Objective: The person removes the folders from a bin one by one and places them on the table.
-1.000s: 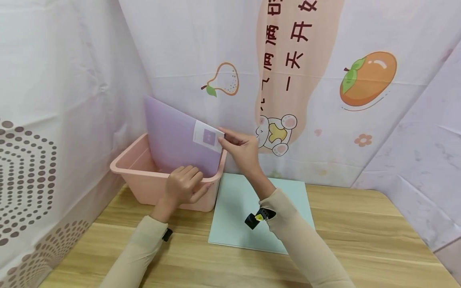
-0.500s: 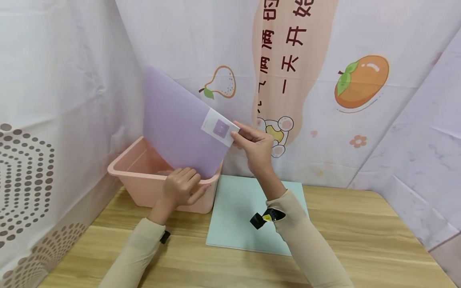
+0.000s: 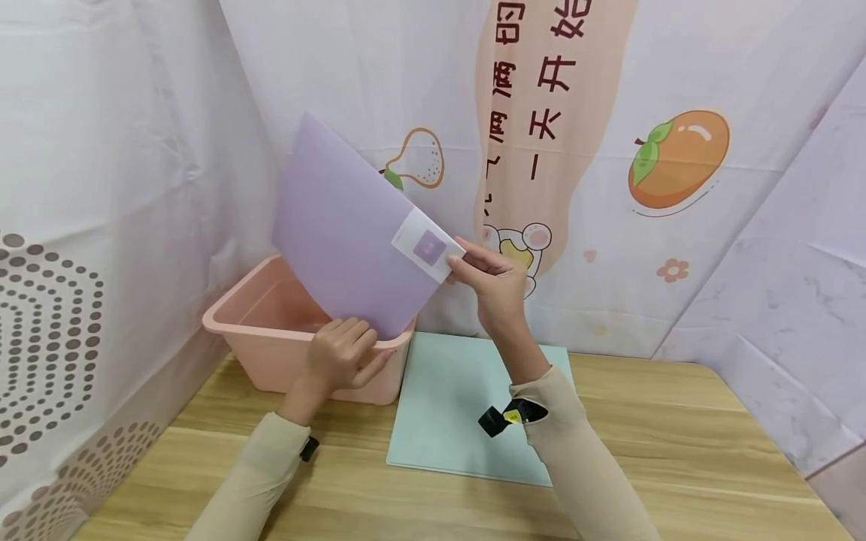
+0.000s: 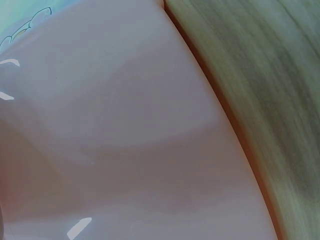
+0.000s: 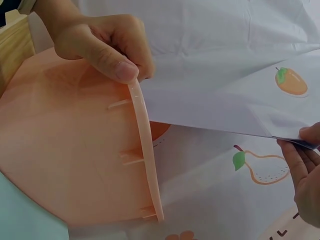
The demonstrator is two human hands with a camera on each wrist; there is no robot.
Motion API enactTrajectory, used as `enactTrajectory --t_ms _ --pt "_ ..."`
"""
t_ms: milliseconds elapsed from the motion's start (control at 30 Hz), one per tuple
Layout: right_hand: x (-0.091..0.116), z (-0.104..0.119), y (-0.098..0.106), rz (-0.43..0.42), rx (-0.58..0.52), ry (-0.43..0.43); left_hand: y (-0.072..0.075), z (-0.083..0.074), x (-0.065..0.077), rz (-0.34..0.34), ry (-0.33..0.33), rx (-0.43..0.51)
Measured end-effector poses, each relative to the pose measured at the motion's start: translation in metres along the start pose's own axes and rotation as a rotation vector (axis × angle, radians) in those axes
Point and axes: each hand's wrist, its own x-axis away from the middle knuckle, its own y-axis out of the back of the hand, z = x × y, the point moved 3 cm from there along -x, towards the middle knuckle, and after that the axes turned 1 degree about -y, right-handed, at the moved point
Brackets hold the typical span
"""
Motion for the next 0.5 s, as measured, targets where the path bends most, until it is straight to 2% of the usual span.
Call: enactTrajectory --t_ms 333,500 --pt "-0.001 0.009 0.003 0.045 -0.045 0.036 0.0 0.0 0.0 -0.004 0.001 0.004" --pt "-0.006 0.016 -0.002 0.069 -0.026 0.071 0.0 0.0 0.0 -0.009 0.002 0.001"
